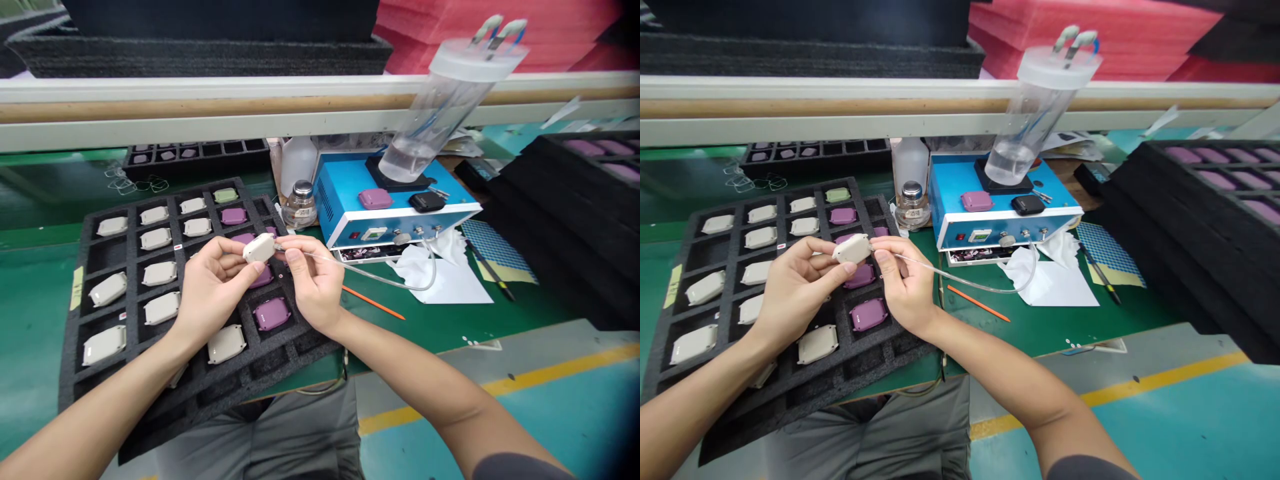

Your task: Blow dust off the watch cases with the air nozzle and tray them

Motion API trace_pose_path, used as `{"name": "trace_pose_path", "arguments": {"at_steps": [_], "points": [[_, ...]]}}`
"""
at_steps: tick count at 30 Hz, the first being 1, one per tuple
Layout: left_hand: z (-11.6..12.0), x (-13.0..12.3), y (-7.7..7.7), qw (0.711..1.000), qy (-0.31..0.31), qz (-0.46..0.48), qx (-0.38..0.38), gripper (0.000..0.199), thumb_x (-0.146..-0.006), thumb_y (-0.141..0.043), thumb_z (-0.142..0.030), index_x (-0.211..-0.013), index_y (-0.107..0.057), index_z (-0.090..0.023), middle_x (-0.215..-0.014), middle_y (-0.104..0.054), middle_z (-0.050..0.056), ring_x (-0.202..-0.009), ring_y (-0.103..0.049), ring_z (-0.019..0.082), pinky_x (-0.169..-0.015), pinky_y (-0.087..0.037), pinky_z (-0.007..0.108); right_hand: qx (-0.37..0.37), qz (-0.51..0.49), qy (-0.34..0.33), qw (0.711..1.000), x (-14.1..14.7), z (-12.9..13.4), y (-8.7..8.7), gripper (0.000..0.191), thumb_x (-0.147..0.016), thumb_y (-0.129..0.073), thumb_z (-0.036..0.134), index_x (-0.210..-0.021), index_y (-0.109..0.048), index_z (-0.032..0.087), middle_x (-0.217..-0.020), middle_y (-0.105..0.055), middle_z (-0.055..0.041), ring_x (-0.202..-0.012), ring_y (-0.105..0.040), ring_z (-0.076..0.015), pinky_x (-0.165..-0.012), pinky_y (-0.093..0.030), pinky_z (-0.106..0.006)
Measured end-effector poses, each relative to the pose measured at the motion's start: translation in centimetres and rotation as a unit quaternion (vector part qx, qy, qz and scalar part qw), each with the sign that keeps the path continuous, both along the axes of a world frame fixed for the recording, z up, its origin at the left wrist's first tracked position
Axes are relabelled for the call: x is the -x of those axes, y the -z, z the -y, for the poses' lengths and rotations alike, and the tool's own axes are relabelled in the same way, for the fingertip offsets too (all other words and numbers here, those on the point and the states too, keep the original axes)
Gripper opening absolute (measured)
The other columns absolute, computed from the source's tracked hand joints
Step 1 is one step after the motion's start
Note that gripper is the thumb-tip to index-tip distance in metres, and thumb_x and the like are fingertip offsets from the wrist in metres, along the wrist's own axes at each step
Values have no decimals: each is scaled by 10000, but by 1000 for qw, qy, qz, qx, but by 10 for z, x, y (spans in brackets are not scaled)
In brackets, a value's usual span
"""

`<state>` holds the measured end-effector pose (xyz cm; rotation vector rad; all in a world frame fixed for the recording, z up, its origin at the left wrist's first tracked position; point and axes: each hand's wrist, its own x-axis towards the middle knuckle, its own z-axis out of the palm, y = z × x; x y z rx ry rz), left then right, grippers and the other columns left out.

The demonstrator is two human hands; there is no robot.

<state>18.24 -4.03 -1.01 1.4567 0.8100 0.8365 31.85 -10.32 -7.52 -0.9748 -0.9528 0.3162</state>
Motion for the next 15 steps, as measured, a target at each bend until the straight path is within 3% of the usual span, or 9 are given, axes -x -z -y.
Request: {"name": "trace_pose_path", "arguments": {"at_steps": [15], "points": [[1, 0, 0, 1000, -7, -4, 9, 379, -664, -910, -238, -880, -604, -178, -891, -789, 62, -829, -755, 188, -724, -597, 242, 22, 8, -3, 1000, 1, 2, -1, 189, -1022, -580, 372, -1023, -698, 224, -1104, -723, -80, -1052, -710, -199, -897, -651, -363]]}}
